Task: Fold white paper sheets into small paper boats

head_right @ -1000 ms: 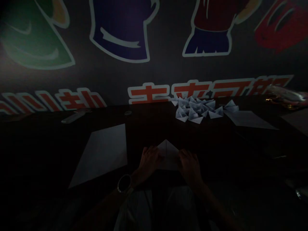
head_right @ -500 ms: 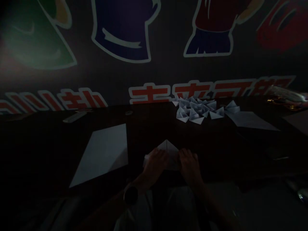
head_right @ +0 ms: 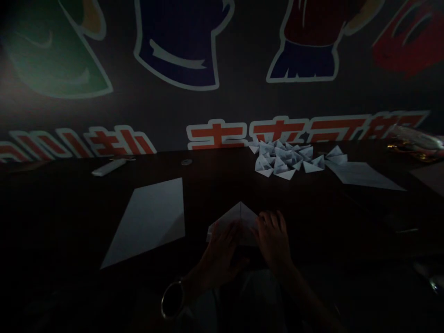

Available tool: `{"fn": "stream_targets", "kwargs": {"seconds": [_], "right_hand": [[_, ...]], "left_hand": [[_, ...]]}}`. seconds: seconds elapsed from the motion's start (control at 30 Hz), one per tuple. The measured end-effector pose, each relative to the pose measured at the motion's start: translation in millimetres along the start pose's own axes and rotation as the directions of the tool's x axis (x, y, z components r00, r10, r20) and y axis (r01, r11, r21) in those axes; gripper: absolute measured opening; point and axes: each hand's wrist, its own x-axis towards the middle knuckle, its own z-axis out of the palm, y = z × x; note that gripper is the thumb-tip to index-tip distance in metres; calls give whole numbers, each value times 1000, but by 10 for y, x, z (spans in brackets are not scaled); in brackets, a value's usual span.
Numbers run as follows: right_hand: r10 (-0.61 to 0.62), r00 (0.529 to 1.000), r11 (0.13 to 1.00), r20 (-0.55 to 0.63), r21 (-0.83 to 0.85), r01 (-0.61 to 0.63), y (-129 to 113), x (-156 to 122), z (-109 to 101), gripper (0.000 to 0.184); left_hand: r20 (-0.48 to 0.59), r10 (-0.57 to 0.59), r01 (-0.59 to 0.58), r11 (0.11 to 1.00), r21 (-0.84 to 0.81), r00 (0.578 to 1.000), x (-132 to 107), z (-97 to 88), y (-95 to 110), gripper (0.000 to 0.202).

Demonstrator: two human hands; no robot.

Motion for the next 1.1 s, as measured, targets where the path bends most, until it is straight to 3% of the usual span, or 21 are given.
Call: {"fn": "stream_targets", "kwargs": {"seconds": [0.23, 0.37, 0.53, 0.9, 1.0, 1.1], "right_hand": [[-276, 958, 953, 80, 152, 262, -158, -192, 78, 46], [-265, 955, 942, 129, 246, 228, -209, -356, 67, 64], [-205, 972, 955, 111, 242, 173, -71, -483, -5, 73], [-127, 985, 985, 115, 135, 112, 262, -736, -60, 75], [-171, 981, 982, 88, 99, 162, 326, -665, -116, 63], [-209, 974, 977, 90, 73, 202, 359, -439, -154, 39]], "left_hand": [[20, -21, 22, 999, -37, 1000, 2, 1, 14, 60], [23, -18, 18, 999, -38, 1000, 11, -5, 20, 61], [14, -37, 38, 998, -42, 999, -33, -7, -27, 60], [-19, -72, 73, 993, 88, 997, -458, -161, -422, 56], [9, -33, 33, 996, 88, 999, -417, -203, -532, 45], [54, -32, 26, 994, 106, 998, -254, -203, -595, 26]]}}
